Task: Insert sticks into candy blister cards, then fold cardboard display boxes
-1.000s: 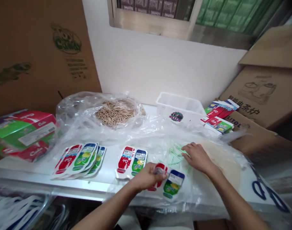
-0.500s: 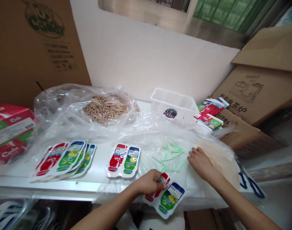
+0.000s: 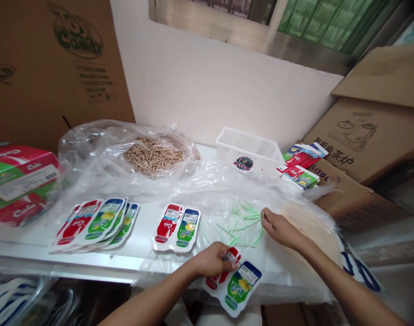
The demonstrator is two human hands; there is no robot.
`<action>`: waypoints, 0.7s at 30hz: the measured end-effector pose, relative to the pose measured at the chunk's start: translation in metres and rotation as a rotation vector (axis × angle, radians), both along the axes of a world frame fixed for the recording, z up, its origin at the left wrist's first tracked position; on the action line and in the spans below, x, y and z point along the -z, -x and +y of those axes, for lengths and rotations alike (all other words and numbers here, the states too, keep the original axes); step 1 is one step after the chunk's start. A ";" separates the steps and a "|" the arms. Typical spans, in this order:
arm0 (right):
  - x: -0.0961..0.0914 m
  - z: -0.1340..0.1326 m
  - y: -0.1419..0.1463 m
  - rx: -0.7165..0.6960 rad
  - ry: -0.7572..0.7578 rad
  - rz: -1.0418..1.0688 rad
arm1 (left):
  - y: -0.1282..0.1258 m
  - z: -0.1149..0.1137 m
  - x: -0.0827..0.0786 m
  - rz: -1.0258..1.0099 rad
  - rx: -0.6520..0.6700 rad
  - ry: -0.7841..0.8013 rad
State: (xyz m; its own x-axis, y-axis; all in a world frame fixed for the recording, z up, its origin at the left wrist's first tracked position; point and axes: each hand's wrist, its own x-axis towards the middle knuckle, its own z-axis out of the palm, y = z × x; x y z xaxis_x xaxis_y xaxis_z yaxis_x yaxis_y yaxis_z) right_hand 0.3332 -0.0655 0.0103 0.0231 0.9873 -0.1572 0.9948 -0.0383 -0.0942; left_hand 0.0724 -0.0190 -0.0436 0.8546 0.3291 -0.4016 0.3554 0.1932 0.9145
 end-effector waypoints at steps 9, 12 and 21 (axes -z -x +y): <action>0.040 0.058 -0.002 0.197 0.110 -0.088 | 0.004 -0.007 0.003 -0.008 -0.050 0.019; 0.038 0.050 -0.003 0.137 0.155 -0.061 | 0.004 -0.008 0.001 -0.016 -0.066 0.030; 0.040 0.072 -0.003 0.185 0.272 -0.012 | 0.003 -0.006 0.007 0.015 -0.042 0.039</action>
